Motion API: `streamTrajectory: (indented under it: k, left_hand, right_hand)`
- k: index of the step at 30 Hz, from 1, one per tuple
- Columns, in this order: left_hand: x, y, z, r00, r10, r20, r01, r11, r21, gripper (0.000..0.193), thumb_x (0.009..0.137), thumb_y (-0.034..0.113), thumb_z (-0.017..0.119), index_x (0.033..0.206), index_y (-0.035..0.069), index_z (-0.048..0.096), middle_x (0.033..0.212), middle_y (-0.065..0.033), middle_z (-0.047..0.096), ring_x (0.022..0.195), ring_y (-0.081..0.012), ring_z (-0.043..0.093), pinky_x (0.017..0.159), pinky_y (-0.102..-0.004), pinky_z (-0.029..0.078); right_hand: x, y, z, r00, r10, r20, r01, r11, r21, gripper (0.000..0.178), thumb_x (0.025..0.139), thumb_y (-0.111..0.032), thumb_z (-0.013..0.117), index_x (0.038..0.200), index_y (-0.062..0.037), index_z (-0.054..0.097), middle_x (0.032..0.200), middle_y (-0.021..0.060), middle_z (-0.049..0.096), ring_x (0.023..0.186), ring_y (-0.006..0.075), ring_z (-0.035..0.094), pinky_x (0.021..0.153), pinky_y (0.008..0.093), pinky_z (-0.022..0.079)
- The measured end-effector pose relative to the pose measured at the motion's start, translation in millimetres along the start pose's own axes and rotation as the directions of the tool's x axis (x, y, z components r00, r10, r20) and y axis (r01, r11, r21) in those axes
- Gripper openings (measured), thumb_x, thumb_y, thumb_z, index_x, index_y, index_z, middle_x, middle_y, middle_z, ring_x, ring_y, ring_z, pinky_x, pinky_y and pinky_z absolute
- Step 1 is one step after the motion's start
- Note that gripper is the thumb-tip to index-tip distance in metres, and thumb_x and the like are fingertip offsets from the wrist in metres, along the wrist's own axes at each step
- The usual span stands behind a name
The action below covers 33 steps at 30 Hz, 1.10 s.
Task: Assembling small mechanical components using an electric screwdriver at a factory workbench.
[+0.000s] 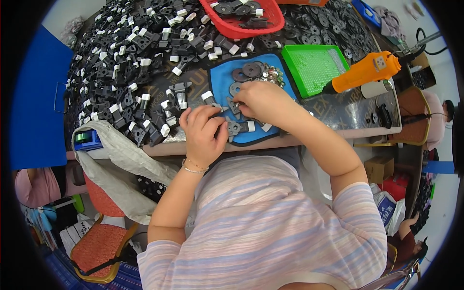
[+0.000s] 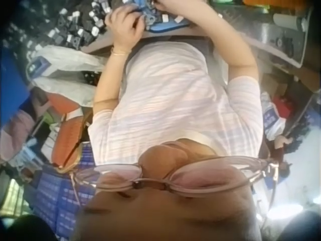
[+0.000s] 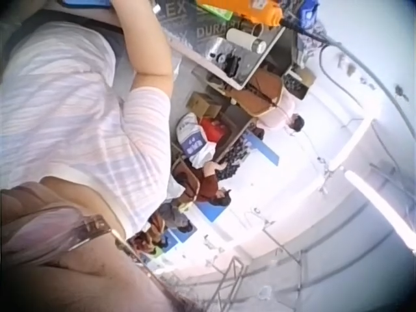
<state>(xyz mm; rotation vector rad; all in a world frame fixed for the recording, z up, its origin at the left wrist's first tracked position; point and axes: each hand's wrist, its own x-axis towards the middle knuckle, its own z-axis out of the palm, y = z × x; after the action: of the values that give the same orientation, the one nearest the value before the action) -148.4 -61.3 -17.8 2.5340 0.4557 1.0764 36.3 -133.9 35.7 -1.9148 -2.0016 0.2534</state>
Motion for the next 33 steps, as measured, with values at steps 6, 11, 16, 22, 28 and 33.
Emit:
streamTrajectory:
  k: [6, 11, 16, 22, 28, 33]
  left_hand:
    - [-1.7, -7.5, 7.9, 0.978, -0.185, -0.1, 0.171, 0.975, -0.139, 0.042, 0.068, 0.002, 0.063, 0.109, 0.0, 0.051, 0.113, -0.0175, 0.052, 0.105, -0.0356, 0.05, 0.091, -0.0408, 0.039]
    - [-1.5, -8.1, 8.4, 0.961, -0.262, -0.082, 0.249, 0.958, -0.143, 0.055, 0.066, 0.002, 0.065, 0.117, 0.0, 0.046, 0.118, -0.0179, 0.05, 0.108, -0.0356, 0.049, 0.093, -0.0416, 0.038]
    - [-1.9, -6.6, 7.9, 0.973, -0.215, -0.087, 0.209, 0.975, -0.073, 0.055, 0.066, 0.004, 0.065, 0.117, 0.001, 0.046, 0.114, -0.0165, 0.053, 0.107, -0.0332, 0.05, 0.092, -0.0418, 0.036]
    - [-1.8, -7.1, 7.4, 0.975, -0.194, -0.106, 0.187, 0.98, -0.072, 0.053, 0.066, 0.004, 0.064, 0.116, 0.001, 0.047, 0.112, -0.0166, 0.054, 0.104, -0.0337, 0.051, 0.09, -0.0423, 0.036]
    - [-1.0, -8.0, 7.1, 0.972, -0.212, -0.099, 0.204, 0.975, -0.088, 0.051, 0.067, 0.005, 0.065, 0.115, 0.001, 0.047, 0.112, -0.0165, 0.055, 0.104, -0.0337, 0.051, 0.09, -0.042, 0.037]
    - [-2.0, -9.1, 8.2, 0.974, -0.207, -0.091, 0.2, 0.976, -0.084, 0.052, 0.067, 0.005, 0.065, 0.116, 0.001, 0.048, 0.113, -0.016, 0.054, 0.105, -0.033, 0.051, 0.091, -0.0414, 0.037]
  right_hand:
    - [13.8, -13.3, 2.0, 1.0, -0.03, 0.0, 0.03, 0.997, 0.068, 0.013, 0.068, -0.013, 0.065, 0.078, -0.005, 0.066, 0.078, 0.012, 0.061, 0.076, 0.0313, 0.062, 0.068, 0.0412, 0.051]
    - [29.9, -27.3, 9.9, 0.994, -0.036, 0.103, 0.039, 0.999, -0.028, 0.021, 0.071, -0.017, 0.067, 0.091, -0.0099, 0.068, 0.081, 0.0073, 0.06, 0.08, 0.0275, 0.061, 0.068, 0.0389, 0.05]
    - [31.4, -23.4, 17.1, 0.996, -0.038, 0.085, 0.04, 0.999, -0.024, 0.018, 0.073, -0.018, 0.066, 0.09, -0.0107, 0.068, 0.08, 0.0065, 0.059, 0.078, 0.0274, 0.061, 0.067, 0.0394, 0.05]
    - [24.6, -22.8, 9.4, 0.999, -0.033, 0.033, 0.031, 0.999, 0.04, 0.022, 0.073, -0.018, 0.067, 0.092, -0.0094, 0.068, 0.08, 0.0079, 0.059, 0.078, 0.0286, 0.061, 0.067, 0.0397, 0.049]
    - [-11.8, -24.6, -9.3, 0.994, 0.011, 0.109, -0.019, 0.998, 0.067, 0.023, 0.073, -0.02, 0.068, 0.094, -0.0103, 0.069, 0.081, 0.0065, 0.06, 0.079, 0.0268, 0.061, 0.066, 0.0378, 0.05]
    - [-23.2, -23.7, 4.4, 0.991, -0.022, 0.129, 0.003, 0.99, 0.142, 0.025, 0.071, -0.015, 0.069, 0.096, -0.009, 0.068, 0.084, 0.0075, 0.061, 0.081, 0.0265, 0.061, 0.068, 0.0372, 0.05]
